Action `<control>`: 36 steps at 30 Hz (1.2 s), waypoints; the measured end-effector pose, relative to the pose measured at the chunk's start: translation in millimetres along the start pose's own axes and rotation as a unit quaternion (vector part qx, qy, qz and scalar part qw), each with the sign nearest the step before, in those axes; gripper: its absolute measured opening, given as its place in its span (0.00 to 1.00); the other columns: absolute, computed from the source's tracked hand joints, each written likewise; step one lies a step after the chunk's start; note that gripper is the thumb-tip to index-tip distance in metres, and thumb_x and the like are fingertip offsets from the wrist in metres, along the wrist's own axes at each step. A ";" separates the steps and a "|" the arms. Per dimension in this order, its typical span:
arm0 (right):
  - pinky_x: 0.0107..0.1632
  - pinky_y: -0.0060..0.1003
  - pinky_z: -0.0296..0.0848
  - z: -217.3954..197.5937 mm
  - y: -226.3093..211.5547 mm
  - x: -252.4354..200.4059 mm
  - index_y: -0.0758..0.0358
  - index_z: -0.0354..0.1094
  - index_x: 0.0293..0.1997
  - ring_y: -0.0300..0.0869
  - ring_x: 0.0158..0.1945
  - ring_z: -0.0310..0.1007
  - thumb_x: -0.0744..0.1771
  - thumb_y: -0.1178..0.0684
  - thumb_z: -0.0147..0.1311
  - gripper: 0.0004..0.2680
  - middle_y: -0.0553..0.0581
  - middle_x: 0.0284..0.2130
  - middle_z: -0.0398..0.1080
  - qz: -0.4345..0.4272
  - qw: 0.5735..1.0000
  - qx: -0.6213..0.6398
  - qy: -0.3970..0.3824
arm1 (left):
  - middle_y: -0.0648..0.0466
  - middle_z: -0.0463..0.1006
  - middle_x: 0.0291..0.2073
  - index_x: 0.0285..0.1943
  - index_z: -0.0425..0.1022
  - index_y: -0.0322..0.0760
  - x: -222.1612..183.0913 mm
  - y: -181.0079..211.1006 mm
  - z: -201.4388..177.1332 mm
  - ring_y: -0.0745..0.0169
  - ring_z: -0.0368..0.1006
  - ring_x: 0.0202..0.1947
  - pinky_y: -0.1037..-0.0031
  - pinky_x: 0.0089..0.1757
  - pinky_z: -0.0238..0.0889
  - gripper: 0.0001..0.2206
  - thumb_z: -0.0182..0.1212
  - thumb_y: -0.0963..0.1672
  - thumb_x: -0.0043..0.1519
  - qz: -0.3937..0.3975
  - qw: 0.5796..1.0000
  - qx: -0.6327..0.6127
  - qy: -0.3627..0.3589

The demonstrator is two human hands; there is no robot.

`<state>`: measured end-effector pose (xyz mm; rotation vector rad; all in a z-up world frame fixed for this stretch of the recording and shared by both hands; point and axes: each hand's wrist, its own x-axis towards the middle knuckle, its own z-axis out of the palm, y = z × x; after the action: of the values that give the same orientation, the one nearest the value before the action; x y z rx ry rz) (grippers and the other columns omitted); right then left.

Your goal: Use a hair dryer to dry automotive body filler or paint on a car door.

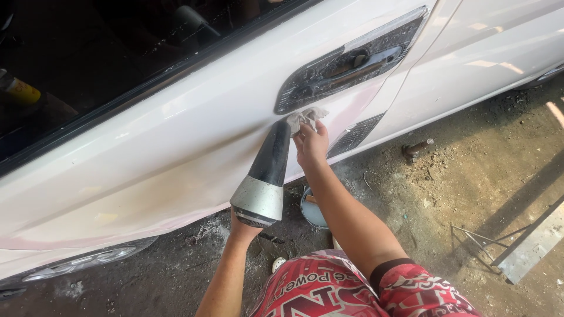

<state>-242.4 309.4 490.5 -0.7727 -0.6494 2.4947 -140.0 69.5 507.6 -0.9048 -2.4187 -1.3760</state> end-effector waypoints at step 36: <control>0.53 0.45 0.79 -16.8 -43.1 18.4 0.64 0.49 0.69 0.52 0.50 0.76 0.66 0.65 0.51 0.23 0.67 0.51 0.69 0.011 0.999 -0.027 -0.025 | 0.50 0.77 0.37 0.41 0.76 0.36 8.8 19.0 37.4 0.48 0.73 0.43 0.59 0.47 0.63 0.10 0.65 0.45 0.54 0.047 0.985 0.153 0.060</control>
<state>-234.1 358.2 494.5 -0.7426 -0.7338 2.5329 -131.3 111.4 504.8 -0.8190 -2.3742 -0.9601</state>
